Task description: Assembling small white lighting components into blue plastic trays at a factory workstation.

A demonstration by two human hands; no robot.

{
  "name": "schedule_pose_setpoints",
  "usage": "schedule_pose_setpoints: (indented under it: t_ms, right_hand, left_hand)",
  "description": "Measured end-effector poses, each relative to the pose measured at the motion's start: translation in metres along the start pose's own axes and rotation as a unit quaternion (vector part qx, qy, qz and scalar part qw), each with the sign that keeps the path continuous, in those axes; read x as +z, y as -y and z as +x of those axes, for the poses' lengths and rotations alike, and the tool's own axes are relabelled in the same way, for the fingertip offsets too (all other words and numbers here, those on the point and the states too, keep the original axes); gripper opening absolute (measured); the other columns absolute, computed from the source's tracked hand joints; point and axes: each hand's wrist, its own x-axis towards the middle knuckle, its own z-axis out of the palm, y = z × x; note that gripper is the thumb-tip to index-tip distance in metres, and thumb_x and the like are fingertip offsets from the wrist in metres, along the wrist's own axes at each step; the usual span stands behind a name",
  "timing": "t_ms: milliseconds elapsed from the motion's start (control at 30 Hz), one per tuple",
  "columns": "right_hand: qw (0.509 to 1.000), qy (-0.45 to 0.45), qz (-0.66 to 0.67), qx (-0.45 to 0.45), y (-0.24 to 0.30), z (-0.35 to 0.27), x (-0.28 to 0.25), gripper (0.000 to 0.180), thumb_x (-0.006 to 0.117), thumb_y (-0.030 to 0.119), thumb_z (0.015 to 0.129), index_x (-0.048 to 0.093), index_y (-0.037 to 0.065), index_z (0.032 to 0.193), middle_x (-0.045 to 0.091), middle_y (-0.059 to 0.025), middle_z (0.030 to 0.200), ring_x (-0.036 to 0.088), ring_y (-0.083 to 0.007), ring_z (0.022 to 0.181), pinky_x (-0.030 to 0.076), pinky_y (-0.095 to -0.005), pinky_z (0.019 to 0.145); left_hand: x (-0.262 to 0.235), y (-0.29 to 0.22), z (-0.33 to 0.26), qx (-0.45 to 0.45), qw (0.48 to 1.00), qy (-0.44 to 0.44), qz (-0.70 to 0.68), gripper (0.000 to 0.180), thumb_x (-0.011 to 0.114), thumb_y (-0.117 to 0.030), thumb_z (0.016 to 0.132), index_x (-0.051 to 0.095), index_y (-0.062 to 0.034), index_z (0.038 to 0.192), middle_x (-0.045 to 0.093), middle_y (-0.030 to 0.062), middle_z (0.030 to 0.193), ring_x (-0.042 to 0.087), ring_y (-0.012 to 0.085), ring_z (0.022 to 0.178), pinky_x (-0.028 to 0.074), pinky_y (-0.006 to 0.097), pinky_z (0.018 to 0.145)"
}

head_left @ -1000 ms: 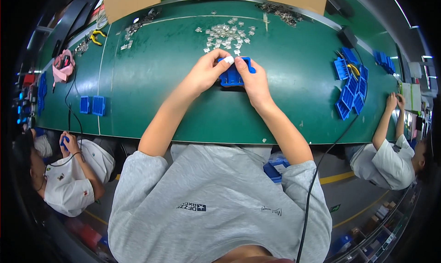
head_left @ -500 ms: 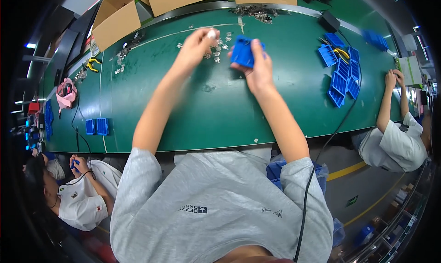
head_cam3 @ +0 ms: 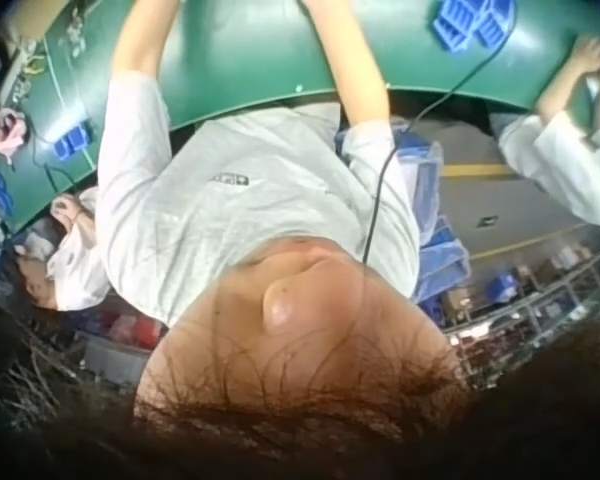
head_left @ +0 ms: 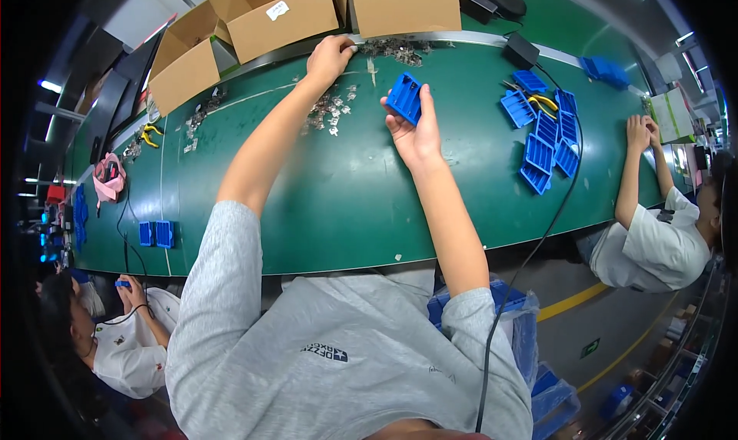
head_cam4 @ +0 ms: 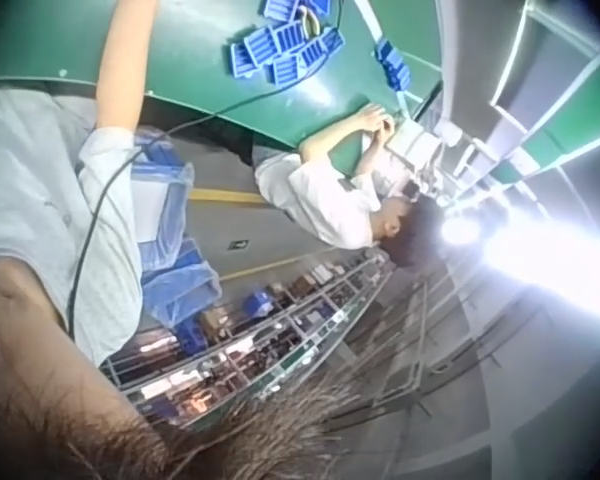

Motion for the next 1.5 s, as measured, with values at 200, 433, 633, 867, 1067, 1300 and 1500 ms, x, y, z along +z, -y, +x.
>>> schedule_pose_setpoints:
  t_ms: [200,433,633,867,1067,1300,1500]
  right_hand:
    - [0.999,0.023,-0.039,0.001,0.001,-0.009,0.010,0.048,0.052,0.046,0.096,0.053,0.004,0.117,0.065,-0.0115,0.103,0.068,-0.0240,0.090,0.057,-0.0298,0.063]
    - [0.981,0.127,-0.129,0.067,-0.020,-0.022,0.020,0.042,0.056,0.038,0.095,0.051,0.003,0.117,0.063,-0.0119,0.103,0.066,-0.0207,0.086,0.059,-0.0371,0.069]
    - [0.952,0.160,-0.238,0.111,-0.044,-0.029,0.023,0.037,0.056,0.034,0.097,0.052,0.002,0.115,0.064,-0.0100,0.104,0.066,-0.0181,0.089,0.058,-0.0366,0.078]
    - [0.950,0.141,-0.273,0.049,-0.044,-0.037,0.027,0.046,0.054,0.042,0.096,0.050,0.002,0.119,0.064,-0.0129,0.107,0.066,-0.0238,0.095,0.057,-0.0372,0.080]
    - [0.957,0.136,-0.254,0.021,-0.048,-0.037,0.027,0.048,0.055,0.043,0.096,0.049,0.002,0.119,0.062,-0.0125,0.108,0.064,-0.0244,0.097,0.055,-0.0386,0.081]
    - [0.949,0.160,-0.265,0.059,-0.047,-0.040,0.034,0.048,0.052,0.038,0.098,0.049,-0.003,0.122,0.062,-0.0156,0.111,0.065,-0.0262,0.098,0.054,-0.0405,0.088]
    - [0.949,0.151,-0.224,0.164,-0.050,-0.045,0.034,0.040,0.049,0.023,0.099,0.046,-0.007,0.125,0.058,-0.0186,0.118,0.061,-0.0276,0.107,0.053,-0.0460,0.093]
  left_hand:
    - [-0.030,-0.012,-0.031,-0.062,0.977,0.035,-0.202,0.024,0.062,-0.022,0.090,0.064,-0.0017,0.102,0.068,0.0109,0.097,0.065,0.0187,0.081,0.050,0.032,0.070]
    - [-0.093,-0.038,-0.152,-0.142,0.877,0.149,-0.435,0.012,0.055,-0.012,0.094,0.054,-0.0022,0.101,0.067,0.0083,0.093,0.061,0.0100,0.073,0.049,0.023,0.059]
    - [-0.105,-0.036,-0.189,-0.181,0.843,0.146,-0.485,0.011,0.057,-0.011,0.092,0.056,-0.0026,0.098,0.063,0.0040,0.083,0.057,0.0086,0.068,0.048,0.023,0.059]
    - [-0.106,-0.042,-0.195,-0.180,0.783,0.129,-0.581,0.014,0.058,-0.012,0.092,0.058,-0.0013,0.101,0.063,0.0035,0.086,0.056,0.0068,0.070,0.048,0.022,0.061]
    - [-0.090,-0.049,-0.202,-0.185,0.779,0.054,-0.596,0.023,0.060,-0.013,0.093,0.059,0.0004,0.111,0.062,0.0028,0.087,0.055,0.0075,0.073,0.046,0.021,0.066]
    - [-0.087,-0.045,-0.199,-0.178,0.854,-0.020,-0.489,0.015,0.057,-0.012,0.093,0.060,-0.0017,0.103,0.062,0.0030,0.092,0.056,0.0102,0.078,0.047,0.025,0.070]
    - [-0.100,-0.053,-0.200,0.041,0.956,-0.161,-0.240,0.015,0.062,-0.003,0.082,0.062,-0.0041,0.097,0.060,0.0103,0.101,0.054,0.0309,0.102,0.043,0.039,0.090]
